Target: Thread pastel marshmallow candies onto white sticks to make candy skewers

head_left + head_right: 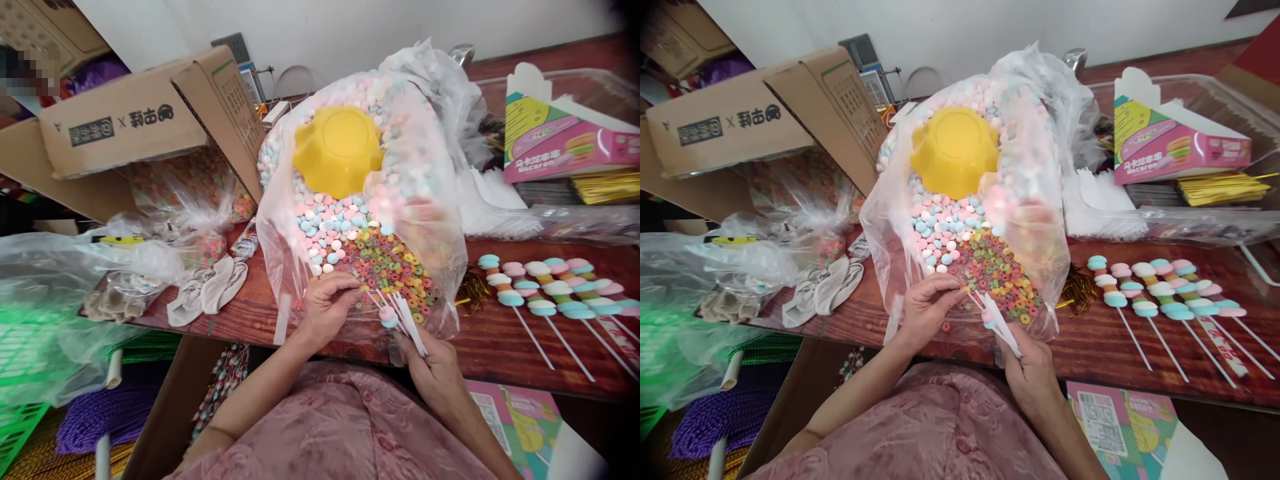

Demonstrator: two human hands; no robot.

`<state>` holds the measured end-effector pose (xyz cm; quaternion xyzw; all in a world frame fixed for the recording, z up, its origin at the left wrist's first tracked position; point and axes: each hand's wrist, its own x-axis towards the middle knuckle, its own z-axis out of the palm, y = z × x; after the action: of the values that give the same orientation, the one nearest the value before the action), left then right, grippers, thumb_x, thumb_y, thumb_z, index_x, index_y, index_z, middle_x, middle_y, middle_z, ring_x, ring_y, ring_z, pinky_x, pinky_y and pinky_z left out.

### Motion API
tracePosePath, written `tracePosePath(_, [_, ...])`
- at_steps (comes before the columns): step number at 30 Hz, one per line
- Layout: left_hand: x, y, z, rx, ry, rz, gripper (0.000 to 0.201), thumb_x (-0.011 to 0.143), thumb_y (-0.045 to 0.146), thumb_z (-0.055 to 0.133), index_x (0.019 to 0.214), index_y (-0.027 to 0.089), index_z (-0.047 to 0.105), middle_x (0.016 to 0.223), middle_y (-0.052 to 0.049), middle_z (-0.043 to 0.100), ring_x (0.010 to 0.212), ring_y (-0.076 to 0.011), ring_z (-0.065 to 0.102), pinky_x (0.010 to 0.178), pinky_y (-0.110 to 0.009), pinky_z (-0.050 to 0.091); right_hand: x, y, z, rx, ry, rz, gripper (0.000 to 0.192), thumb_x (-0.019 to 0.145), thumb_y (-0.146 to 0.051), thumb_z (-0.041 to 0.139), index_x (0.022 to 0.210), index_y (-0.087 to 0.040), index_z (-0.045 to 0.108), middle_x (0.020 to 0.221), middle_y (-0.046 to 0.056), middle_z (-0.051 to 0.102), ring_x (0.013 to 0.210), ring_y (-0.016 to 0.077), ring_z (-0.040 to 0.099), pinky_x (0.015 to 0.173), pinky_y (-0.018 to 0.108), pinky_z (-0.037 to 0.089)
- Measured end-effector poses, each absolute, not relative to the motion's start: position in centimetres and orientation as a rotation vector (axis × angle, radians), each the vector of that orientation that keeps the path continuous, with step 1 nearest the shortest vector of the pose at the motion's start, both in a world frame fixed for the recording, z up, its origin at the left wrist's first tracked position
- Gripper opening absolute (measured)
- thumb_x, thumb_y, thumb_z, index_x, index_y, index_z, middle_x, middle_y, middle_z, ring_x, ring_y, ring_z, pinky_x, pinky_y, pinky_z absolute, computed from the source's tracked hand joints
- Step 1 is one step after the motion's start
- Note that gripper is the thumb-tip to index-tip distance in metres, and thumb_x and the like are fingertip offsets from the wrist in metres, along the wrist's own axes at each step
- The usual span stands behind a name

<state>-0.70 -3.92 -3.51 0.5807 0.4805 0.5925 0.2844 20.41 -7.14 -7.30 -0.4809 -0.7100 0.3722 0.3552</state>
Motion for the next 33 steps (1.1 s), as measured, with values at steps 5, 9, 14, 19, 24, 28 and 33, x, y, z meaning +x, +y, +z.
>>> tracePosePath(5, [-0.8, -4.0, -4.8, 2.158, 1.247, 1.411, 0.018, 0.093, 0.015, 0.058, 0.097, 0.02, 0.075, 0.099, -0.01, 0.076, 0.091, -0.0184, 0.071, 0.083, -0.037, 0.059, 20.5, -7.7, -7.5, -1.202, -1.817, 0.953, 0.031, 0.096, -0.028, 0.052, 0.115, -0.019, 0.075, 0.072, -0.001, 0.068, 0.055, 0.0141, 0.056, 0.056, 0.023, 0.049])
tracePosePath(9, [-0.4, -4.1, -4.6, 1.843, 1.309, 1.469, 0.017, 0.092, 0.022, 0.064, 0.104, 0.019, 0.075, 0.093, -0.008, 0.076, 0.085, -0.0167, 0.071, 0.077, -0.031, 0.06, 21.0, -8.2, -8.2, -1.138, -1.825, 0.941, 0.031, 0.096, -0.024, 0.053, 0.119, -0.02, 0.074, 0.068, -0.002, 0.066, 0.055, 0.0142, 0.057, 0.056, 0.023, 0.049])
tracePosePath(14, [0.3, -4.4, -4.0, 1.314, 1.24, 1.494, 0.017, 0.084, 0.033, 0.075, 0.094, 0.02, 0.079, 0.091, -0.006, 0.078, 0.084, -0.0171, 0.072, 0.08, -0.031, 0.06, 20.9, -8.2, -8.5, -1.154, -1.83, 0.943, 0.035, 0.096, -0.023, 0.052, 0.125, -0.019, 0.071, 0.077, 0.0, 0.069, 0.06, 0.0145, 0.059, 0.06, 0.024, 0.05])
tracePosePath(19, [0.3, -3.8, -4.7, 0.907, 1.179, 1.466, 0.027, 0.075, 0.036, 0.082, 0.095, 0.019, 0.078, 0.086, -0.004, 0.078, 0.074, -0.0151, 0.071, 0.071, -0.029, 0.059, 20.5, -8.2, -8.5, -1.184, -1.736, 0.972, 0.024, 0.096, -0.031, 0.055, 0.096, -0.017, 0.075, 0.063, -0.003, 0.059, 0.053, 0.0123, 0.051, 0.053, 0.022, 0.044])
tracePosePath(24, [-3.0, -2.9, -4.6, 1.343, 1.491, 1.413, 0.018, 0.082, 0.021, 0.066, 0.097, 0.019, 0.077, 0.089, -0.004, 0.077, 0.076, -0.0164, 0.068, 0.075, -0.032, 0.056, 21.1, -8.7, -9.3, -1.17, -1.627, 1.025, 0.023, 0.096, -0.033, 0.059, 0.084, -0.017, 0.07, 0.059, -0.004, 0.05, 0.052, 0.0108, 0.044, 0.051, 0.022, 0.039])
tracePosePath(28, [-5.0, -2.2, -3.6, 2.032, 1.787, 1.051, 0.026, 0.079, 0.007, 0.059, 0.092, 0.02, 0.077, 0.089, -0.005, 0.074, 0.09, -0.0217, 0.063, 0.086, -0.039, 0.052, 21.7, -8.7, -9.6, -1.19, -1.562, 0.961, 0.028, 0.094, -0.031, 0.062, 0.07, -0.018, 0.065, 0.059, -0.003, 0.051, 0.054, 0.0113, 0.046, 0.054, 0.024, 0.04])
tracePosePath(33, [-4.3, 1.8, -2.8, 2.326, 1.965, 0.563, 0.021, 0.089, 0.016, 0.056, 0.094, 0.017, 0.076, 0.098, -0.01, 0.069, 0.1, -0.0277, 0.057, 0.092, -0.042, 0.049, 21.7, -8.1, -9.7, -1.199, -1.524, 0.846, 0.02, 0.092, -0.034, 0.065, 0.088, -0.017, 0.075, 0.06, -0.001, 0.059, 0.055, 0.0131, 0.051, 0.054, 0.024, 0.045])
